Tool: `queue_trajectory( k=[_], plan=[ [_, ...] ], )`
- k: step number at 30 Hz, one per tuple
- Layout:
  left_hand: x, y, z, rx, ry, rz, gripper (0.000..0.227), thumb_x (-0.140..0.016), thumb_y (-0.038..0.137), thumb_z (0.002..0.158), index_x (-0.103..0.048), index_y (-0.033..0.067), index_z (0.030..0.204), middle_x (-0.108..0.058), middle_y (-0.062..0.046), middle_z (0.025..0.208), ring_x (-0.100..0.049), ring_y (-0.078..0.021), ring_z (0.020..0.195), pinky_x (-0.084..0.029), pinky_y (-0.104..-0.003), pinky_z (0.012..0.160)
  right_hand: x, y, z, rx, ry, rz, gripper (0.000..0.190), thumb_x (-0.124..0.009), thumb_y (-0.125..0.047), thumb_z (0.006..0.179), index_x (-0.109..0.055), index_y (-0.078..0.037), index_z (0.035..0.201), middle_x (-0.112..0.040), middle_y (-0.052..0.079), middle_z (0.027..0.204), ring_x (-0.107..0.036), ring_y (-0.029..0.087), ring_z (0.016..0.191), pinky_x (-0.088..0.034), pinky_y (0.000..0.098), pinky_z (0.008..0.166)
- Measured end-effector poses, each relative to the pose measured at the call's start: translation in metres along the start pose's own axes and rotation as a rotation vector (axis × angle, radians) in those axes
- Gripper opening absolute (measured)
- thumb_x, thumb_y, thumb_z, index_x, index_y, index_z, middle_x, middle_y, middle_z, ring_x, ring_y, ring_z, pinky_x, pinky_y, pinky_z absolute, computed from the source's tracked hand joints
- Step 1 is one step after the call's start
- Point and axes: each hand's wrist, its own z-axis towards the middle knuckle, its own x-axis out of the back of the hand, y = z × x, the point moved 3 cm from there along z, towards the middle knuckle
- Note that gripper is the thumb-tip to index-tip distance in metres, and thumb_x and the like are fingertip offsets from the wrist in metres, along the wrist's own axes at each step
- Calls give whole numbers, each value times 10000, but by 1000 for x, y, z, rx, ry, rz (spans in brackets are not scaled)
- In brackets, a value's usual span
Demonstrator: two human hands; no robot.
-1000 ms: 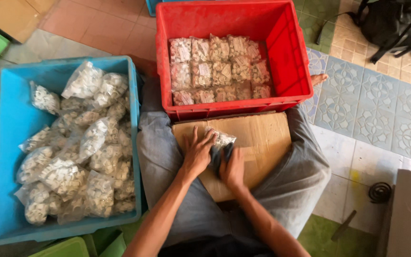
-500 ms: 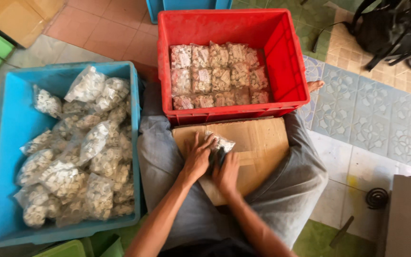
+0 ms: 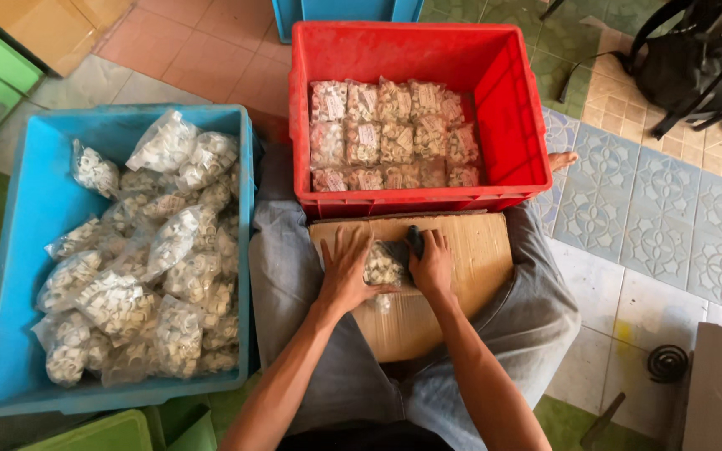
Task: The person sorts bags of small white plastic components by picking them from a blue crate and arranging them into a red crate.
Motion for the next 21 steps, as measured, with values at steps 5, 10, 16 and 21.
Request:
queue_trajectory(
  k=[5, 10, 16, 21],
  plan=[
    [-25, -24, 2, -44, 64, 95, 880, -839, 547, 587, -561, 81, 1279, -559, -84, 1310, -384, -365, 1355, -216, -750, 1083, 0, 15, -53, -8, 64, 58, 282, -736, -171, 754, -586, -90, 978, -585, 144, 881, -617, 404, 856, -512, 504, 765],
    [-16, -14, 4, -82, -115, 44, 738, -770, 522, 722, -551, 213, 1355, -566, 41, 1408, -283, -372, 1442, -233, -789, 1045, 16, 0, -95, -121, -18, 312, 228, -689, -221, 844, -569, -79, 976, -581, 213, 833, -612, 471, 847, -480, 528, 713],
    [-13, -5, 6, -54, -277, 102, 778, -855, 242, 695, -548, 172, 1407, -524, 85, 1475, -159, -393, 1503, -192, -765, 1105, -9, -8, -19, -21, 44, 93, 379, -703, -150, 777, -553, -33, 1105, -584, 198, 989, -606, 444, 926, -504, 548, 778],
    [-27, -10, 7, -12, -216, 121, 720, -824, 399, 694, -584, 213, 1347, -531, 65, 1470, -224, -405, 1473, -220, -779, 1088, -12, -1, -1, -43, 57, 106, 258, -638, -332, 936, -528, -100, 958, -530, 122, 884, -624, 434, 836, -515, 513, 687]
  ],
)
